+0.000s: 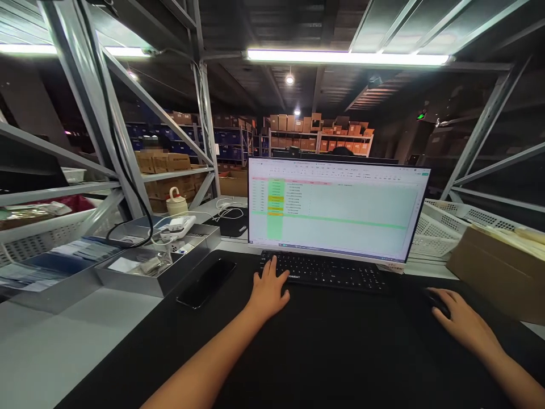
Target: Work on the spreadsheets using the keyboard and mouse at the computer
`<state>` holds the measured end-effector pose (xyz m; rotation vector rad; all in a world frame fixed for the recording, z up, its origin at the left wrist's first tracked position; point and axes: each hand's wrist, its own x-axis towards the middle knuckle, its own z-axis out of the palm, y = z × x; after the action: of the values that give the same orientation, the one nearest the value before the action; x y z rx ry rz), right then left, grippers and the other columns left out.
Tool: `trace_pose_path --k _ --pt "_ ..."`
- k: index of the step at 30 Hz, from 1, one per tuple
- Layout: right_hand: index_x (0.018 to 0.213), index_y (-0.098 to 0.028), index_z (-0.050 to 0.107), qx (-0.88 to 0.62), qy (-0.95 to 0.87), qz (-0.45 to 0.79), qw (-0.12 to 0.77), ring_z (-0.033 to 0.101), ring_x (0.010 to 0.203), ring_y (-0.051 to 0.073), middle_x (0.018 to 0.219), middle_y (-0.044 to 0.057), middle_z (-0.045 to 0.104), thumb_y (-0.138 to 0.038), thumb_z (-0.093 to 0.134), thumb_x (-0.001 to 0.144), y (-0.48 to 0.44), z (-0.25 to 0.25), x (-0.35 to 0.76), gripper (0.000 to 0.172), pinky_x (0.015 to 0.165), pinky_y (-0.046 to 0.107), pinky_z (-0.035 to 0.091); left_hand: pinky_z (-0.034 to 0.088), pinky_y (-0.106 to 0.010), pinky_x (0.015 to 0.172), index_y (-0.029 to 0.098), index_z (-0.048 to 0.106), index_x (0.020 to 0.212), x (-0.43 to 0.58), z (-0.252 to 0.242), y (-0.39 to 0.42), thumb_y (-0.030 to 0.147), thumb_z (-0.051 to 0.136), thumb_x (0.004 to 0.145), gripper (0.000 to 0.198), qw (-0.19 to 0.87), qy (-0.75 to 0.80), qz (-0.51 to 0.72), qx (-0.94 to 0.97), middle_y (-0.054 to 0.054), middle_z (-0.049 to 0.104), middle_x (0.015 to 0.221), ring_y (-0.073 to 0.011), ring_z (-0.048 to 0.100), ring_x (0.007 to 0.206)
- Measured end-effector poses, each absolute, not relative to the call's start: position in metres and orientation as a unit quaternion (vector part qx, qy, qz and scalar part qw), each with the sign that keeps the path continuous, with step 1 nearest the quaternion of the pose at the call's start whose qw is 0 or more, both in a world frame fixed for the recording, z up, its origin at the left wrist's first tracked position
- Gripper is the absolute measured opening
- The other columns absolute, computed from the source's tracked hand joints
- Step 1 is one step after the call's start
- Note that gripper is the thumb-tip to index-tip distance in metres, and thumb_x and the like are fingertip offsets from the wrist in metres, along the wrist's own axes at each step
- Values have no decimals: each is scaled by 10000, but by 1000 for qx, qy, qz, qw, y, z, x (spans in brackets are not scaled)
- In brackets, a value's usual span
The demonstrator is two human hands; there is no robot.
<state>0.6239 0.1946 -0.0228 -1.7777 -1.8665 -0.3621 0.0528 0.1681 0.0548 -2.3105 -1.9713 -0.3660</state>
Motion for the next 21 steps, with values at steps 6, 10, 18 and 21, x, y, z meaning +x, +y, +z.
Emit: trace_pose_path --k 6,10,18,21 --pt "1290 -210 646 -660 -687 -103 286 655 1165 323 1250 143 655 -500 467 838 199 -23 622 566 981 472 543 262 -617 1206 291 502 1483 53 49 168 378 548 896 595 78 -637 -133 -755 -146 226 1707 -362 252 1554" --pt "1254 -208 663 -663 -676 -116 298 650 1171 333 1211 142 668 -502 460 820 201 -25 624 562 1001 499 534 274 -620 1205 290 477 1501 52 44 170 383 526 912 598 80 -637 -124 -756 -154 337 1664 -358 339 1515" --pt "1201 -219 711 -687 -657 -114 289 685 1083 344 1221 145 681 -510 459 799 191 -11 609 557 922 511 568 313 -628 1185 245 466 1514 56 51 166 355 491 931 594 87 -638 -99 -759 -202 435 1596 -369 399 1481" --pt "1206 -205 707 -684 -660 -114 290 676 1112 346 1215 156 672 -527 442 805 193 -12 610 579 963 513 554 313 -624 1188 243 461 1518 57 51 165 356 488 935 594 87 -640 -93 -758 -199 433 1599 -365 399 1483"
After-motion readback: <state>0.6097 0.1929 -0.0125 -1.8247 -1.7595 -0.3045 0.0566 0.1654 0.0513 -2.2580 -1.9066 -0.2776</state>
